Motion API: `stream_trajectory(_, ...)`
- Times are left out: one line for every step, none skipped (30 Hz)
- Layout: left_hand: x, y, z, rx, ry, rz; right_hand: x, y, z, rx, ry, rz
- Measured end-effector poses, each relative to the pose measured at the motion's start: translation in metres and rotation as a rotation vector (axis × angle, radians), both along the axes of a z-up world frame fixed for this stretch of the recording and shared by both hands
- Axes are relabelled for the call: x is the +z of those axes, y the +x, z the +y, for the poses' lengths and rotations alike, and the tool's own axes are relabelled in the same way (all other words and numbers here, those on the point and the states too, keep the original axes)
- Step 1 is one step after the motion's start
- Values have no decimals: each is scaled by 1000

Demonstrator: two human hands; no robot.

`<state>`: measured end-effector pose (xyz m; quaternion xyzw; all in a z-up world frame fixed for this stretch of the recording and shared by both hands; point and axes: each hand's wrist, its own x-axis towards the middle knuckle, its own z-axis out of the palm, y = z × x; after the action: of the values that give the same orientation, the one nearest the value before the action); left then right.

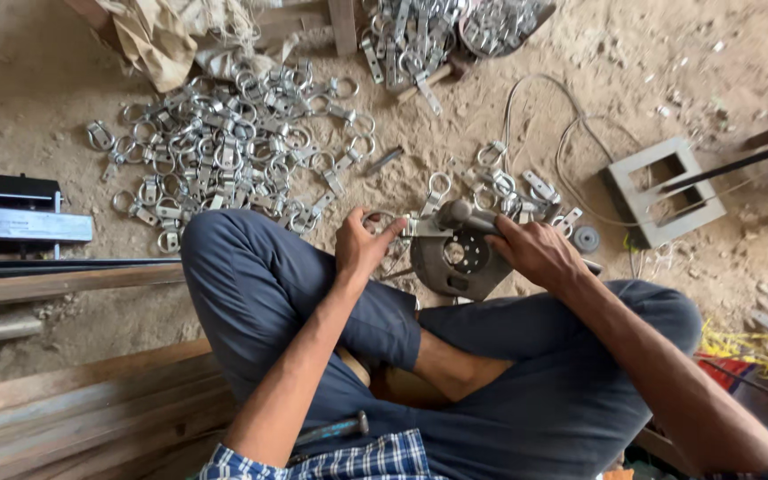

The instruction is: The person sits on the floor and uses a hammer to shape metal parts on an anvil. They repeatedly pick up metal pieces, position them on the anvil, and strike them with the hammer.

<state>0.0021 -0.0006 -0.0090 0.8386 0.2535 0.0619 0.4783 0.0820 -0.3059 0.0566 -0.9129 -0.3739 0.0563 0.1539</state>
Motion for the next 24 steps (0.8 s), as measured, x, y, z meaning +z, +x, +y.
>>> stream_trajectory(-1,4,-1,0,17,-7,5,3,2,-10,-31,2)
stream_trajectory(-2,2,-2,3,38,-3,9,2,4,-17,-58,14)
stream_trajectory(-3,-1,-1,6,58,0,12,1,7,-24,-85,26)
stream_trajectory(-4,0,-2,-5,45,2,17,0,6,-23,-86,21)
stream_trajectory(-5,0,-2,-15,32,4,22,-1,5,-22,-86,16)
stream_trajectory(-5,1,0,-20,22,9,26,-1,7,-15,-84,12)
stream_trajectory(-5,4,0,-25,0,20,30,1,7,-33,-113,22)
stream_trajectory(-7,4,-1,-27,-22,39,33,1,6,-48,-141,41)
stream_trajectory(-8,5,-2,-28,-44,58,33,1,6,-63,-170,59)
stream_trajectory(-11,3,-3,-20,-25,31,33,0,5,-54,-94,39)
stream_trajectory(-12,3,-4,-12,-6,4,32,0,1,-46,-17,20)
stream_trajectory(-12,4,-5,-14,15,-28,31,-1,-2,-48,61,-4)
stream_trajectory(-11,0,-3,-15,26,12,25,-4,1,-16,-3,30)
stream_trajectory(-9,2,-2,-18,34,36,20,-3,5,15,-70,49)
stream_trajectory(-7,3,-4,-20,42,60,17,-2,4,45,-137,68)
stream_trajectory(-5,0,-3,-13,53,26,14,-5,4,20,-126,86)
stream_trajectory(-5,-3,-5,-5,64,-9,12,-8,1,-4,-114,103)
stream_trajectory(-6,2,-6,0,73,-45,11,-4,-2,-30,-104,119)
stream_trajectory(-7,11,-5,-1,112,-72,10,5,-6,-2,-55,57)
stream_trajectory(-11,6,-4,0,151,-75,7,3,-10,30,-6,18)
stream_trajectory(-14,-1,-3,1,191,-78,2,-1,-11,60,43,-22)
stream_trajectory(-15,-1,-5,8,147,-59,0,-3,-14,14,-9,42)
stream_trajectory(-13,-2,-7,15,104,-40,-1,-5,-16,-32,-60,106)
stream_trajectory(-6,2,-3,22,72,-30,1,-3,-13,-77,-100,160)
